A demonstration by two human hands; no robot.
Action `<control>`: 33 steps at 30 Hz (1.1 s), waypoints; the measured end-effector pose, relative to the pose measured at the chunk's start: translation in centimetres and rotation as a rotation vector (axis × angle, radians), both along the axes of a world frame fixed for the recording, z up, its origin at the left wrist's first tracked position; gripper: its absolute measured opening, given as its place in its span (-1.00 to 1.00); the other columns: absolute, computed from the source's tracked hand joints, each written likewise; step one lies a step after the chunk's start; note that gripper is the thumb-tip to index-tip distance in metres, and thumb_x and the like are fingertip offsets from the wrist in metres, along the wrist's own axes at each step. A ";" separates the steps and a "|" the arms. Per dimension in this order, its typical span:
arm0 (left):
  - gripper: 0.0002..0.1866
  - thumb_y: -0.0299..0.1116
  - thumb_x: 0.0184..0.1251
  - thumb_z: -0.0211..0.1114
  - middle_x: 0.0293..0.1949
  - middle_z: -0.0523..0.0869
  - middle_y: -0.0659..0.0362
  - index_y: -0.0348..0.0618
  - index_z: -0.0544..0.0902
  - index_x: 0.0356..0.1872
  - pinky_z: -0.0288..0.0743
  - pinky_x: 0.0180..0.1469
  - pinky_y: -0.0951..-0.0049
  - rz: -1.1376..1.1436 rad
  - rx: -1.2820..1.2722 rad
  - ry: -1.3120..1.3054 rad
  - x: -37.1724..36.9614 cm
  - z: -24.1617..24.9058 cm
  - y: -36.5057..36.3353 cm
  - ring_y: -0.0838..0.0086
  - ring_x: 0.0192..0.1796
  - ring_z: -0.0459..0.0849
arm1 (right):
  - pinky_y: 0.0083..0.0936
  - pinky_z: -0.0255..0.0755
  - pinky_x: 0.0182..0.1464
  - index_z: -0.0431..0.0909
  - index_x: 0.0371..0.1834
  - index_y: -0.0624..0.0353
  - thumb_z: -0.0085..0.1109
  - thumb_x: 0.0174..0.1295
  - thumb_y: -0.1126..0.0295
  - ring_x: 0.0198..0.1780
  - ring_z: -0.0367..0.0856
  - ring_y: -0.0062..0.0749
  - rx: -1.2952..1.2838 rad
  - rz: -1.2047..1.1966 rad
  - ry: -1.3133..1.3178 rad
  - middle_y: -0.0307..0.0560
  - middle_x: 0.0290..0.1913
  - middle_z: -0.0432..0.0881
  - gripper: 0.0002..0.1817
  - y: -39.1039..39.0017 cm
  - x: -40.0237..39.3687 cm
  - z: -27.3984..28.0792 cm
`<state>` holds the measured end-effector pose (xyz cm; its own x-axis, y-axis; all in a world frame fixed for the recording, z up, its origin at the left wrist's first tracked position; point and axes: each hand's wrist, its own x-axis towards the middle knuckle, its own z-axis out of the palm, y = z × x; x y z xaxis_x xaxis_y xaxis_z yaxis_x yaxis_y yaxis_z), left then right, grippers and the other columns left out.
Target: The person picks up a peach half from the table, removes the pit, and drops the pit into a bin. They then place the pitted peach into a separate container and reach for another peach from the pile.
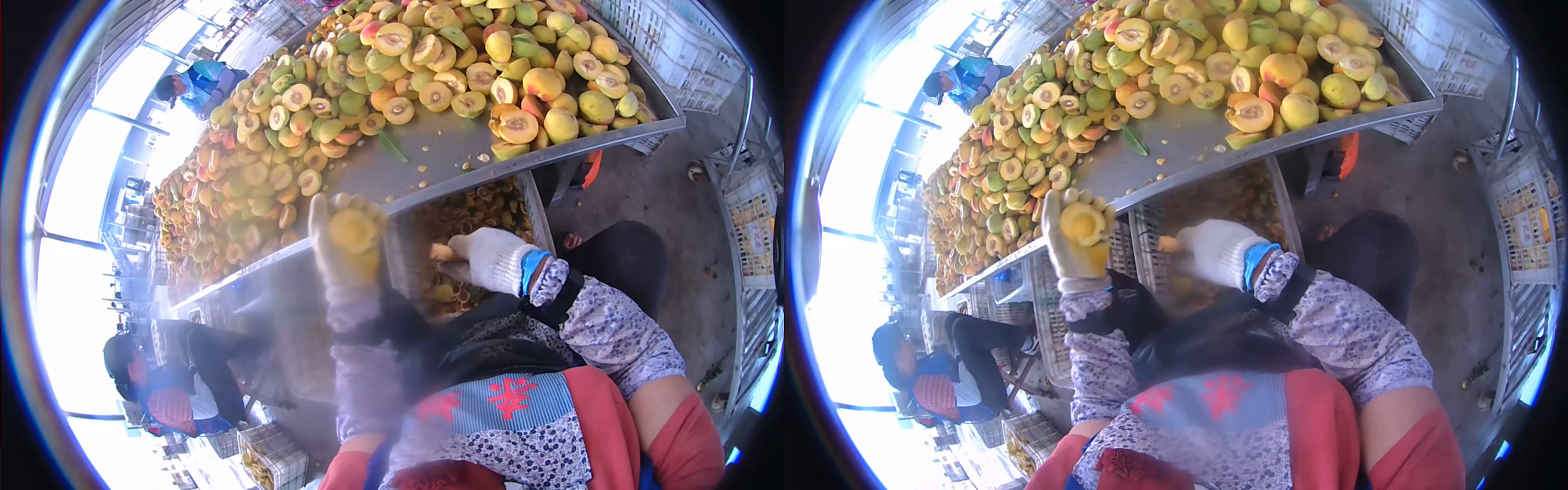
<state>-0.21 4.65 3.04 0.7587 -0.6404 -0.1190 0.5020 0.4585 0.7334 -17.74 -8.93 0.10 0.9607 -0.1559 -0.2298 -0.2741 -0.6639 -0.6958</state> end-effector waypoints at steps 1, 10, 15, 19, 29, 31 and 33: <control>-0.72 -0.05 0.46 0.25 -0.30 0.65 0.20 -0.05 0.61 -0.25 0.65 -0.20 0.28 0.154 0.178 -0.109 0.2 0.6 1.5 0.35 -0.28 0.63 | -0.06 0.53 0.02 0.67 -0.09 0.13 0.04 0.36 0.05 -0.10 0.70 0.13 -0.065 -0.018 0.016 0.20 -0.19 0.73 -0.61 -0.2 -0.2 -0.2; -0.57 -0.12 0.47 0.30 -0.10 0.69 0.26 -0.26 0.65 0.15 0.43 -0.07 0.60 0.167 0.784 -0.958 1.2 3.6 -1.3 0.62 -0.10 0.58 | -0.02 0.53 -0.04 0.64 -0.10 0.16 0.10 0.35 -0.05 -0.12 0.70 0.17 -0.034 -0.035 -0.002 0.24 -0.24 0.72 -0.54 -0.2 -0.5 -1.6; -0.40 0.01 0.35 0.30 0.01 0.73 -0.07 -0.06 0.51 0.32 0.52 0.14 0.27 -0.302 0.804 -1.290 -4.3 1.6 -17.0 0.16 0.03 0.71 | -0.09 0.56 -0.01 0.74 -0.15 0.10 0.10 0.28 0.05 -0.12 0.73 0.07 -0.075 -0.098 -0.002 0.10 -0.23 0.76 -0.61 -0.7 -1.0 -2.1; -0.38 0.04 0.31 0.29 0.11 0.69 -0.07 -0.02 0.49 0.33 0.46 0.23 0.21 -0.410 0.888 -1.746 -5.1 -2.3 -22.1 0.07 0.19 0.63 | -0.09 0.57 -0.03 0.76 -0.18 0.07 0.15 0.24 0.07 -0.12 0.75 0.03 -0.120 -0.147 0.015 0.06 -0.21 0.77 -0.65 -1.3 -1.3 -3.2; -0.65 -0.32 0.37 0.38 -0.09 0.71 0.21 -0.19 0.60 0.11 0.49 -0.24 0.57 -0.228 0.486 -0.570 -0.2 -0.6 -13.2 0.59 -0.15 0.66 | -0.02 0.53 -0.02 0.67 -0.11 0.24 0.11 0.32 0.03 -0.11 0.69 0.19 -0.049 -0.089 -0.106 0.26 -0.25 0.72 -0.56 -4.2 -2.8 0.7; -0.67 -0.25 0.43 0.32 -0.12 0.71 0.21 -0.15 0.62 0.12 0.49 -0.27 0.55 -0.024 0.498 -0.468 1.3 -0.4 -9.8 0.56 -0.14 0.67 | -0.02 0.51 -0.13 0.68 -0.13 0.20 0.03 0.41 0.10 -0.20 0.68 0.20 -0.069 -0.171 -0.224 0.24 -0.32 0.70 -0.61 -4.4 -2.1 0.4; -0.63 -0.22 0.45 0.29 -0.13 0.71 0.19 -0.16 0.60 0.16 0.53 -0.23 0.54 0.034 0.455 -0.413 0.7 -0.5 -8.0 0.51 -0.13 0.69 | -0.02 0.51 -0.17 0.66 -0.13 0.21 0.12 0.39 0.14 -0.23 0.66 0.23 0.207 -0.305 -0.639 0.24 -0.33 0.69 -0.66 -3.2 -1.1 -0.1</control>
<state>0.44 -3.35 2.50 0.8195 -0.5693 -0.0662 0.1248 0.0646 0.9901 -18.82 -12.08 -0.01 0.8379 -0.4518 0.3063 0.0750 -0.4605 -0.8845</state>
